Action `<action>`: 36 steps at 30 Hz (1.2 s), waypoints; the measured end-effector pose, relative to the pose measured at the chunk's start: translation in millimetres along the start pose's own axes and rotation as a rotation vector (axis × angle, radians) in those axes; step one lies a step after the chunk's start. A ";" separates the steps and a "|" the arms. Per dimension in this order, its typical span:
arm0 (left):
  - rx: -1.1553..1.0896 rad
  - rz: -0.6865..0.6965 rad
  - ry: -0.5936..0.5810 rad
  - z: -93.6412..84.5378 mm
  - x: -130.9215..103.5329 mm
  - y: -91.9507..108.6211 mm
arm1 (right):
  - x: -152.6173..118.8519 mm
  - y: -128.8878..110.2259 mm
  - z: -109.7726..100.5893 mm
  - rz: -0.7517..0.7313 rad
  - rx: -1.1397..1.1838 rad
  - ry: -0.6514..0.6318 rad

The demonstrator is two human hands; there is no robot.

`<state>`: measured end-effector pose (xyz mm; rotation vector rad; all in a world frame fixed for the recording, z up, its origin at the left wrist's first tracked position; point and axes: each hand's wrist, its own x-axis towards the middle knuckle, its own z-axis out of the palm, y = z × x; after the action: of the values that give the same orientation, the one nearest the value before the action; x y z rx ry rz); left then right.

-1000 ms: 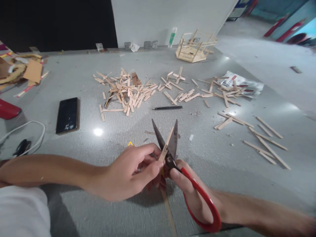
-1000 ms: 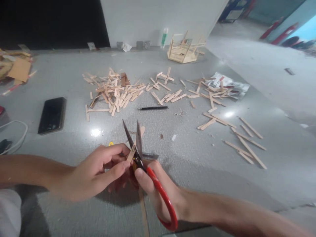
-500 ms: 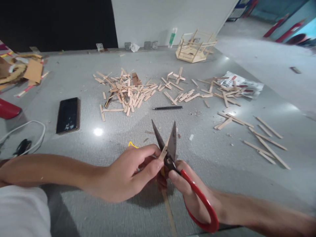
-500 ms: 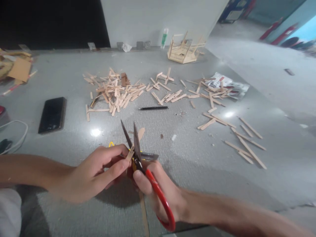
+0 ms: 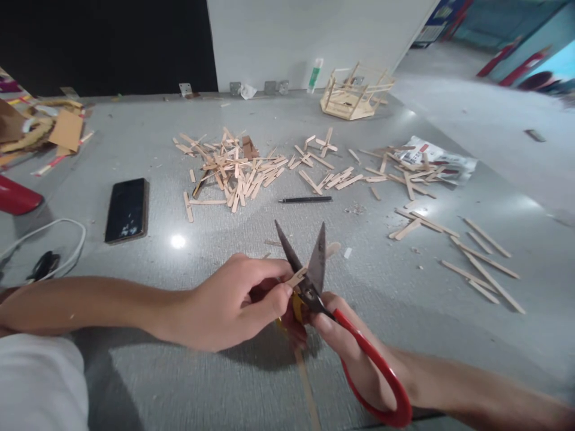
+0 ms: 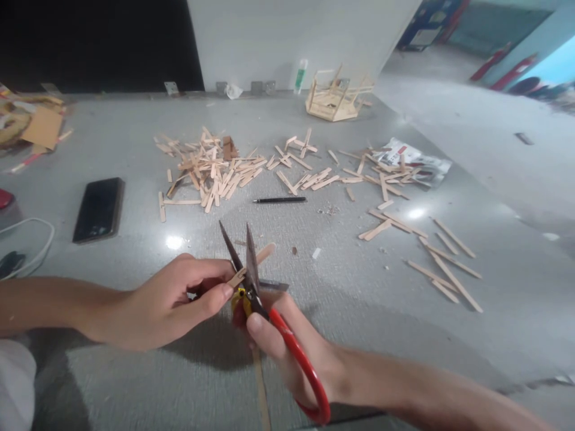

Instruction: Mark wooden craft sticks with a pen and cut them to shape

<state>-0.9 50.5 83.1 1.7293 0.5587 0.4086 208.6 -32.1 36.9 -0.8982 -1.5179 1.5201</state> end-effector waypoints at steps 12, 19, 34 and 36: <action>-0.059 -0.036 -0.025 -0.8 1.3 2.3 | -3.5 11.4 0.4 0.093 0.044 0.040; -0.046 -0.051 -0.028 -0.3 1.2 2.5 | -6.5 16.9 0.5 0.104 0.021 0.068; -0.205 -0.098 -0.030 1.5 0.6 3.6 | 0.9 16.8 -2.6 0.000 0.049 -0.064; -0.258 -0.119 -0.040 1.9 1.2 3.9 | 4.9 12.9 -2.6 -0.069 0.035 -0.111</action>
<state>1.7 49.0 86.4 1.4467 0.5519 0.3453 208.2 -26.2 24.1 -0.7446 -1.5800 1.5634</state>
